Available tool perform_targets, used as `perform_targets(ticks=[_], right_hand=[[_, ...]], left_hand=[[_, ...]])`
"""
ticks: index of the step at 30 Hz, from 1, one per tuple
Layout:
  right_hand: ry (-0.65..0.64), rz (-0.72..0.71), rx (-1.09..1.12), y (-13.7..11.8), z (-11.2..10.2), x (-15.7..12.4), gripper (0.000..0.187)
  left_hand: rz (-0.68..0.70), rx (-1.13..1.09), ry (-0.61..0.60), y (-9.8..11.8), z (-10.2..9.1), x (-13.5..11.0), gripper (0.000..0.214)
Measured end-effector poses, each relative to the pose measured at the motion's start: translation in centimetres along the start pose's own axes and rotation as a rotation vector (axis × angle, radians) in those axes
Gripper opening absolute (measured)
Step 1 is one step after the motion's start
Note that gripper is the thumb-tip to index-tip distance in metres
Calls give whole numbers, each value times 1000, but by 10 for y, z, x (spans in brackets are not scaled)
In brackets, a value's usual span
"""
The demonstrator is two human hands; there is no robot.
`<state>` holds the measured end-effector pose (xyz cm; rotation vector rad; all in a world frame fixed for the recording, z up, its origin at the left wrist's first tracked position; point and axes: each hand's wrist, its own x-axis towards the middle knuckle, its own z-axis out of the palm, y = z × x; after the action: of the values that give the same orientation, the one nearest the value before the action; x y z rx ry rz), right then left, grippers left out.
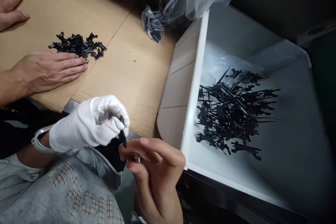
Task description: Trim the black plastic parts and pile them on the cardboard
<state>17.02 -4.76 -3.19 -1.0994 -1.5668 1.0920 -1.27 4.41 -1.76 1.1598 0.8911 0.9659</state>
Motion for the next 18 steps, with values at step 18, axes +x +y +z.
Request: perform_targets(ticks=[18], right_hand=[[-54,51,33,18,-18,10,35]], left_hand=[[50,393,124,-30,-29,9,9]])
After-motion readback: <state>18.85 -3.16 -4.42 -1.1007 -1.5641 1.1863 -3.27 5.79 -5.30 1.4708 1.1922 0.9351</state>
